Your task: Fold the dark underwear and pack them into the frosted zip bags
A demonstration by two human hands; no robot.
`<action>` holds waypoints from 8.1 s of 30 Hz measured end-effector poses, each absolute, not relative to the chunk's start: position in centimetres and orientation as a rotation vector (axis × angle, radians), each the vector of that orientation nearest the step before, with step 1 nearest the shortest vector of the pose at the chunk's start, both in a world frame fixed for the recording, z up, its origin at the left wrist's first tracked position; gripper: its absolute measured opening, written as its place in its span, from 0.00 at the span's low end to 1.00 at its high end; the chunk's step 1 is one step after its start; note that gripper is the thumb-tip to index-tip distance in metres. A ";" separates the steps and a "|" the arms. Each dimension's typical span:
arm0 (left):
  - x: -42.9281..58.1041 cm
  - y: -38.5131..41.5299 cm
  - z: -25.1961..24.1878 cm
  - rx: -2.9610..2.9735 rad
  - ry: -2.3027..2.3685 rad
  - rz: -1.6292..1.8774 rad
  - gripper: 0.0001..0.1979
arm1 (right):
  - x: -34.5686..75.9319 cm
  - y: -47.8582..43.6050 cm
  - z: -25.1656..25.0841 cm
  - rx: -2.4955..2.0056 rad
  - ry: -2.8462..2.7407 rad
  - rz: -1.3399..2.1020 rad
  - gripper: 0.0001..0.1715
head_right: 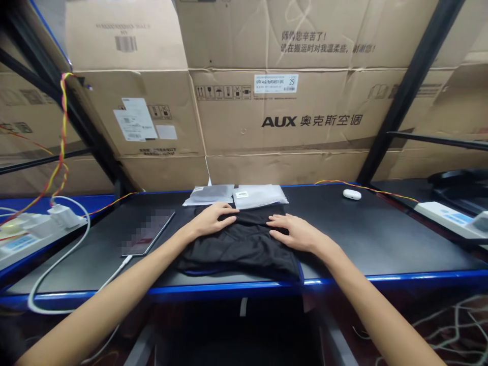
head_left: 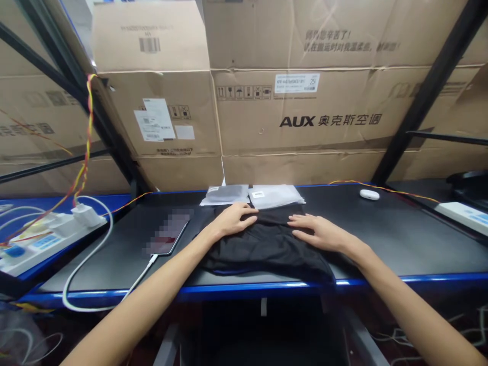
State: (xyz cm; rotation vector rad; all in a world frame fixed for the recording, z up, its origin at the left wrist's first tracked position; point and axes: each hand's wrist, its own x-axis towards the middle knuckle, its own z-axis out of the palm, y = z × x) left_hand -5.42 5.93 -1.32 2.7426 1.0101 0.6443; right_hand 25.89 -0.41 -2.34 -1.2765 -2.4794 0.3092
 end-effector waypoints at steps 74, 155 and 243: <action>-8.7 -0.4 2.6 2.159 1.416 1.188 0.10 | 18.1 -2.9 0.5 -1.157 -2.590 0.435 0.32; -8.5 0.6 -0.7 2.638 1.154 0.276 0.29 | 25.0 -0.7 -0.2 -1.184 -2.557 0.521 0.35; -4.2 5.2 -3.4 2.660 1.229 1.085 0.10 | 19.3 4.4 -0.9 -0.724 -2.616 0.138 0.29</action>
